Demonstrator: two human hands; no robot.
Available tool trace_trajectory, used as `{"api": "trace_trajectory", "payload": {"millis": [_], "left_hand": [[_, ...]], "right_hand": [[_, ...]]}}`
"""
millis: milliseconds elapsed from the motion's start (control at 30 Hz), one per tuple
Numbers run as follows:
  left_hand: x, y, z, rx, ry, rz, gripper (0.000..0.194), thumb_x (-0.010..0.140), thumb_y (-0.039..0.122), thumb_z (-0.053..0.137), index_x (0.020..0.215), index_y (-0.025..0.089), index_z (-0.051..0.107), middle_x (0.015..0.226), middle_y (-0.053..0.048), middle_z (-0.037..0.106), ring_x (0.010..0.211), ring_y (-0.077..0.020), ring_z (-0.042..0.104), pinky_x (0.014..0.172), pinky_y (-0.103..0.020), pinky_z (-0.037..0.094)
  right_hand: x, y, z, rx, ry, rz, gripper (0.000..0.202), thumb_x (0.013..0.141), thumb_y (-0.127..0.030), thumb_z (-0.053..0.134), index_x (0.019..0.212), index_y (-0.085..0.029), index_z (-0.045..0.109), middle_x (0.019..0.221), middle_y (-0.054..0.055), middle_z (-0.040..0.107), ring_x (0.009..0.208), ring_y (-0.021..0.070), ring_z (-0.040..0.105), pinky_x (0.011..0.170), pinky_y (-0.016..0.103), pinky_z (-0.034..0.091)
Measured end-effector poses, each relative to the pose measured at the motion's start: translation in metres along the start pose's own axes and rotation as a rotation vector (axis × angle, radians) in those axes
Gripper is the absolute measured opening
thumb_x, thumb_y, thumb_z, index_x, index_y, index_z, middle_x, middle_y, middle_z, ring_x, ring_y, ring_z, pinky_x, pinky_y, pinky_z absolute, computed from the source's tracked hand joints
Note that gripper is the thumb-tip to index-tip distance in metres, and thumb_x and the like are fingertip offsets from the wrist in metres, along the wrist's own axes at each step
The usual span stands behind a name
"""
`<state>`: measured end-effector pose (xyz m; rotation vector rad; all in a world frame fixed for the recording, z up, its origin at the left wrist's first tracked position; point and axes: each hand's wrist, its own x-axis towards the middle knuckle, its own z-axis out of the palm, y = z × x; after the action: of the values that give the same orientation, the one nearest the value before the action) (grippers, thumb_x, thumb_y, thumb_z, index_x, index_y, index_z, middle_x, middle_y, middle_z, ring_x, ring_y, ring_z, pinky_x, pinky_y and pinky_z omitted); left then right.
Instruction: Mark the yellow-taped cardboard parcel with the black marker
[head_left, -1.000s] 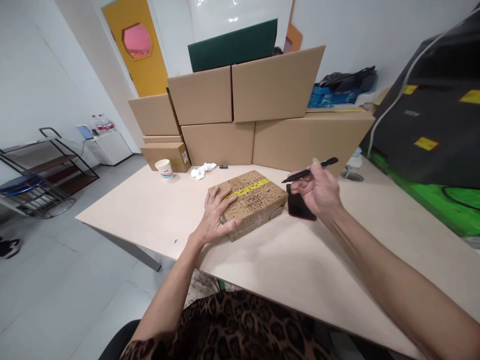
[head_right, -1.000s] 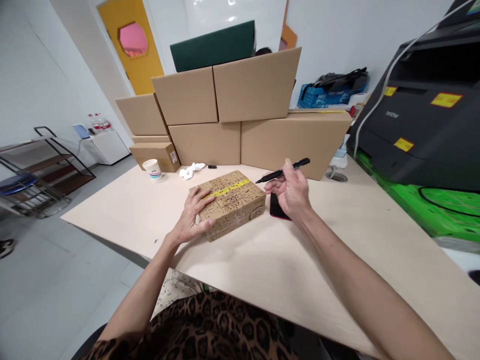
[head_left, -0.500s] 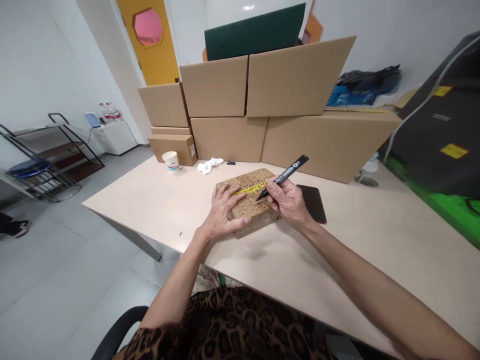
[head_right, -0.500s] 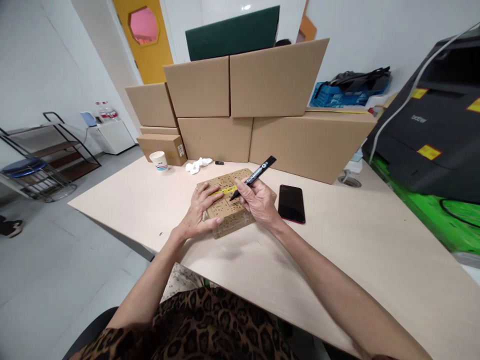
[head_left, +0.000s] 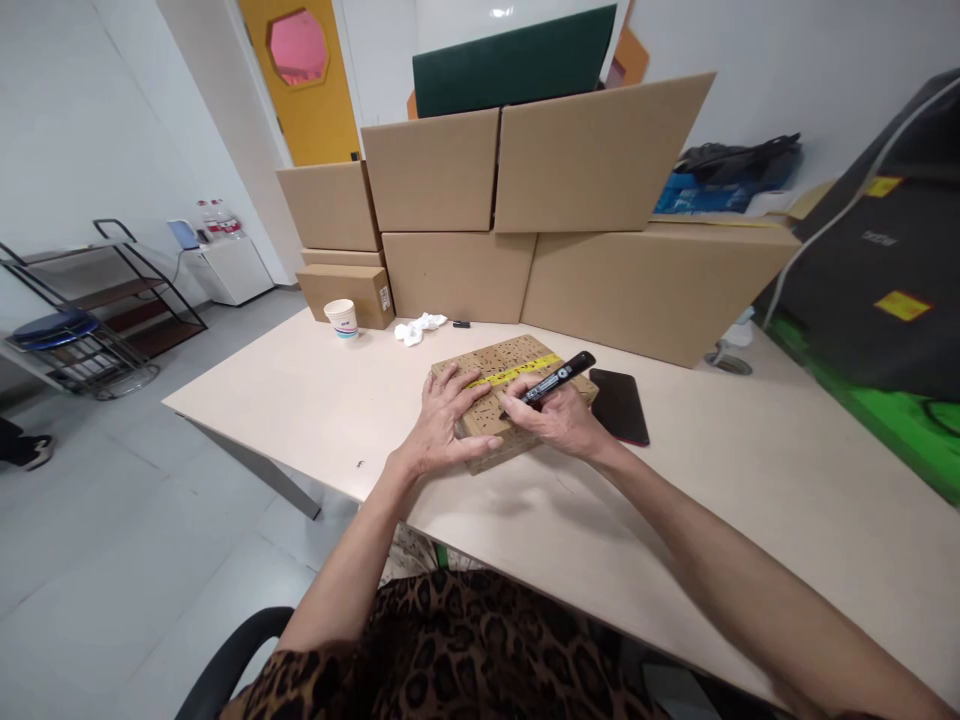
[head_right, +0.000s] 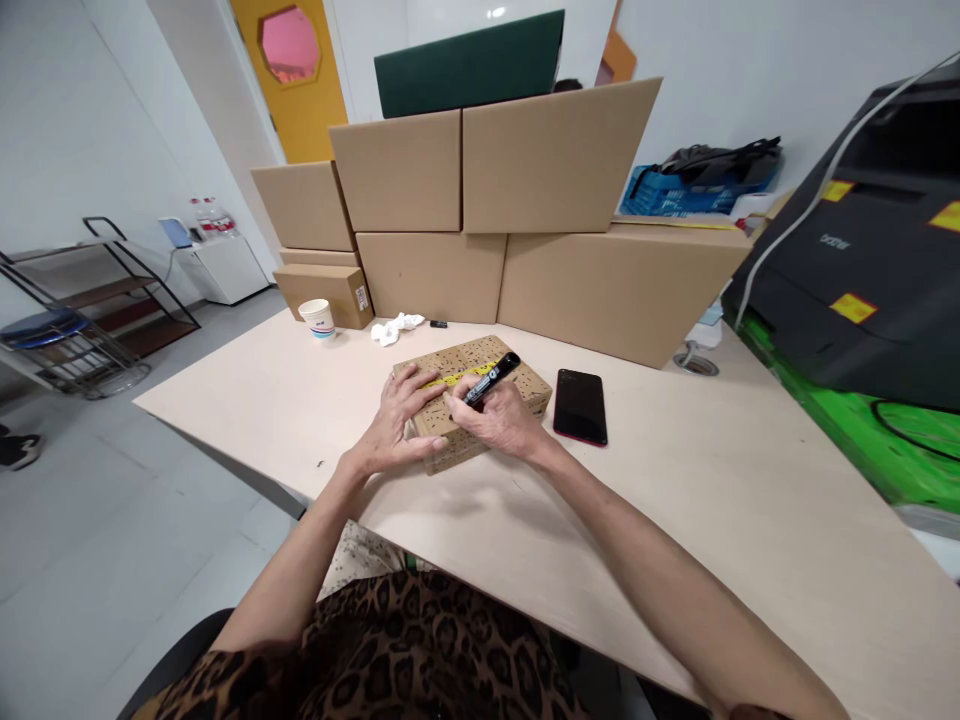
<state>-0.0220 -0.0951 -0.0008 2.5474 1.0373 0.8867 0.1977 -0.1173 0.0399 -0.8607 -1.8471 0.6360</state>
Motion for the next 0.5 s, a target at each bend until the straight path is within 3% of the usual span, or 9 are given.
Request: {"api": "trace_trajectory", "payload": {"millis": [167, 333, 500], "left_hand": [[-0.0004, 0.0010, -0.0009, 0.008, -0.008, -0.012, 0.084, 0.080, 0.074, 0.069, 0.148, 0.027, 0.056, 0.161, -0.014, 0.048, 0.158, -0.0433, 0.024, 0.127, -0.070, 0.012], [0.0001, 0.0024, -0.0014, 0.008, -0.007, -0.014, 0.083, 0.080, 0.074, 0.070, 0.148, 0.028, 0.056, 0.161, -0.013, 0.048, 0.158, -0.0420, 0.024, 0.128, -0.068, 0.012], [0.0007, 0.0028, -0.0005, 0.021, -0.008, -0.031, 0.080, 0.078, 0.069, 0.075, 0.147, 0.032, 0.056, 0.161, -0.011, 0.049, 0.157, -0.0427, 0.026, 0.127, -0.070, 0.013]], "right_hand": [[-0.0012, 0.0000, -0.0027, 0.115, 0.035, 0.072, 0.031, 0.089, -0.044, 0.064, 0.067, -0.022, 0.057, 0.061, -0.003, 0.052, 0.057, 0.0129, 0.046, 0.057, 0.029, 0.039], [-0.0018, -0.0024, -0.0018, 0.076, -0.021, 0.053, 0.033, 0.086, -0.045, 0.069, 0.064, -0.023, 0.057, 0.063, -0.002, 0.056, 0.061, 0.0141, 0.050, 0.061, 0.030, 0.040], [-0.0005, -0.0043, -0.0024, 0.202, 0.012, 0.134, 0.041, 0.087, -0.057, 0.069, 0.067, -0.023, 0.057, 0.056, -0.004, 0.049, 0.054, 0.0123, 0.042, 0.054, 0.029, 0.036]]}}
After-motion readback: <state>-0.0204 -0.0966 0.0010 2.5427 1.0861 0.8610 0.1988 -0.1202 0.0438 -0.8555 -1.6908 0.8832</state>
